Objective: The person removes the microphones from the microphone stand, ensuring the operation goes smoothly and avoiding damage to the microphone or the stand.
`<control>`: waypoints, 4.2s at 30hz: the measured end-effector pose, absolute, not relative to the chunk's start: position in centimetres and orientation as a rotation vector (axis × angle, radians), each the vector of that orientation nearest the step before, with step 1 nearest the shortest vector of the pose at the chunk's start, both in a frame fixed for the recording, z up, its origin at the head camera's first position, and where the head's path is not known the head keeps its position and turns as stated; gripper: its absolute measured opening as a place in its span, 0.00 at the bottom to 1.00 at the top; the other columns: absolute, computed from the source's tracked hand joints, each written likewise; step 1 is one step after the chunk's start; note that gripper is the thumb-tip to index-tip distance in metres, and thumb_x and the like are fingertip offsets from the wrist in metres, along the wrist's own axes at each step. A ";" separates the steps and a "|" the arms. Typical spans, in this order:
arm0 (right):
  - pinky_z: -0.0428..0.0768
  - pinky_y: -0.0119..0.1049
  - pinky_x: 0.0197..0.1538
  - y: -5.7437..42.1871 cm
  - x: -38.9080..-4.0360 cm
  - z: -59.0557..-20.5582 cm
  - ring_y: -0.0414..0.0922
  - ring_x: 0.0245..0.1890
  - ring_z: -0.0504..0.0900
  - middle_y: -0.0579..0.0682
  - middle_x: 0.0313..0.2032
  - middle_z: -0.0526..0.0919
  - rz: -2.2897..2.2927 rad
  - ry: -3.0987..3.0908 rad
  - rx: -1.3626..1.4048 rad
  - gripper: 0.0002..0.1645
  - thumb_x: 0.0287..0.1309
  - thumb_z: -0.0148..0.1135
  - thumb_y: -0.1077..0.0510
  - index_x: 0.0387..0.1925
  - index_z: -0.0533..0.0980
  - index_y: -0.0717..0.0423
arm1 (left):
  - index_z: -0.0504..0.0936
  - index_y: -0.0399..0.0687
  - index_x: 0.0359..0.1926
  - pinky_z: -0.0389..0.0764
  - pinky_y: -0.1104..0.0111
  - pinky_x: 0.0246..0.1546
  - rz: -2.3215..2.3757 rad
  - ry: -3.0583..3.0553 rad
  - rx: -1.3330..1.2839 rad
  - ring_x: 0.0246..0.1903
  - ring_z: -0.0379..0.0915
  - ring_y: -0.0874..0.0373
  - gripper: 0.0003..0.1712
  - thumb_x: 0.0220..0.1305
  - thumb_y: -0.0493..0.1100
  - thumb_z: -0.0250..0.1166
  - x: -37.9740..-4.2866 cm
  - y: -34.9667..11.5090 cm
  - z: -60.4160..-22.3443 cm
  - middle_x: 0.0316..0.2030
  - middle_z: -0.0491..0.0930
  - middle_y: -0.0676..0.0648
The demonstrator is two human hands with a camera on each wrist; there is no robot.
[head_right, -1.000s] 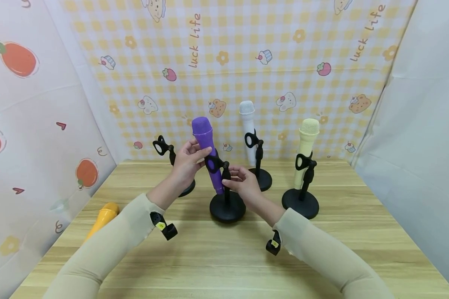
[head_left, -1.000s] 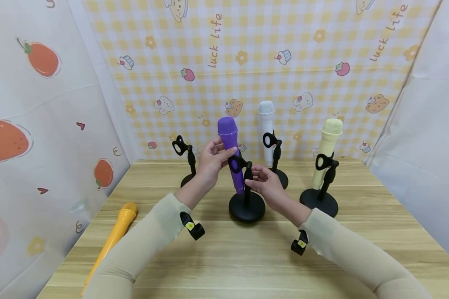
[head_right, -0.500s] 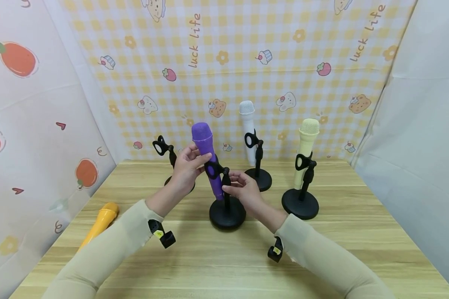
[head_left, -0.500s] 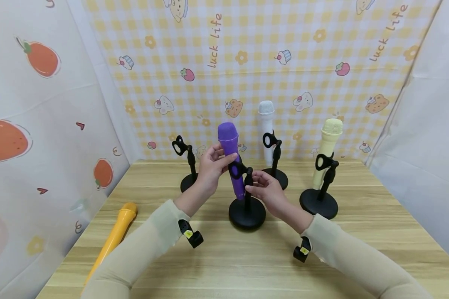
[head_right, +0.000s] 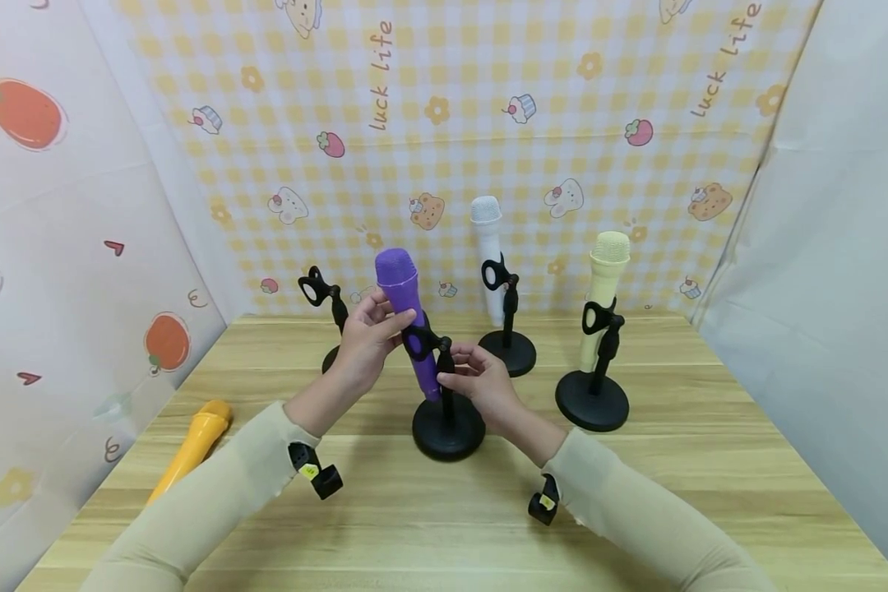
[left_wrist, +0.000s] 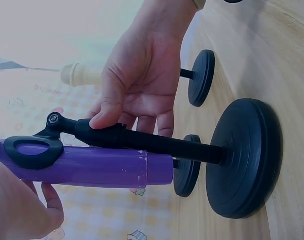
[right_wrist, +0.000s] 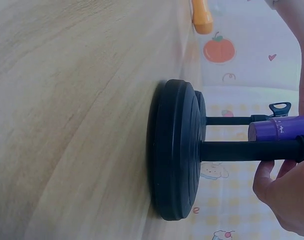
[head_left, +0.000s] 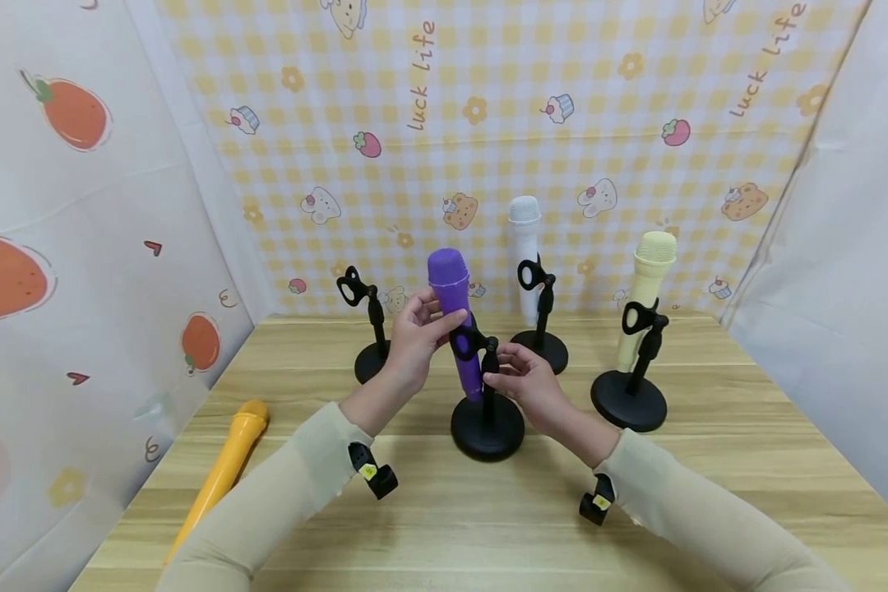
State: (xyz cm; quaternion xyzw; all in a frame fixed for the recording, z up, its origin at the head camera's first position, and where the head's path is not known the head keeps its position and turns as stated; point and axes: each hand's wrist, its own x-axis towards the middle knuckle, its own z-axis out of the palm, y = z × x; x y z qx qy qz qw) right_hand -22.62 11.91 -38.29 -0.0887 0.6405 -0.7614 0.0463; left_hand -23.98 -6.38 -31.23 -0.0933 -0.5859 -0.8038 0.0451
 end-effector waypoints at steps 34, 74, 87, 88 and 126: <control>0.79 0.34 0.43 11.9 -22.5 -38.7 0.44 0.40 0.77 0.50 0.41 0.76 -2.320 1.948 -0.294 0.17 0.57 0.65 0.71 0.45 0.74 0.52 | 0.76 0.45 0.49 0.78 0.64 0.44 -2.468 -1.765 -0.312 0.42 0.79 0.55 0.17 0.60 0.33 0.69 -24.0 -6.5 -31.8 0.42 0.81 0.48; 0.79 0.34 0.47 12.2 -22.8 -38.9 0.46 0.41 0.79 0.52 0.41 0.81 -2.294 2.060 -0.476 0.24 0.57 0.66 0.70 0.55 0.70 0.73 | 0.76 0.42 0.56 0.77 0.60 0.50 -2.390 -1.852 -0.377 0.45 0.76 0.54 0.23 0.59 0.36 0.70 -24.0 -6.6 -32.0 0.45 0.79 0.45; 0.80 0.35 0.46 12.2 -22.8 -39.1 0.46 0.41 0.79 0.52 0.42 0.80 -2.329 2.025 -0.479 0.18 0.57 0.65 0.70 0.49 0.77 0.58 | 0.78 0.46 0.54 0.80 0.61 0.45 -2.360 -1.729 -0.320 0.41 0.77 0.55 0.23 0.57 0.35 0.72 -24.1 -6.0 -32.5 0.43 0.81 0.47; 0.80 0.35 0.46 12.2 -22.8 -39.2 0.46 0.41 0.79 0.52 0.42 0.80 -2.328 2.027 -0.481 0.18 0.57 0.66 0.70 0.49 0.77 0.58 | 0.78 0.46 0.54 0.80 0.61 0.45 -2.354 -1.722 -0.318 0.41 0.77 0.55 0.23 0.57 0.35 0.72 -24.1 -6.0 -32.6 0.43 0.82 0.47; 0.79 0.37 0.44 12.3 -23.1 -39.4 0.48 0.34 0.76 0.54 0.39 0.77 -2.226 2.188 -0.564 0.17 0.58 0.66 0.67 0.49 0.75 0.64 | 0.77 0.45 0.51 0.83 0.62 0.40 -2.247 -1.732 -0.442 0.34 0.79 0.57 0.19 0.59 0.33 0.70 -24.3 -6.3 -32.3 0.39 0.83 0.49</control>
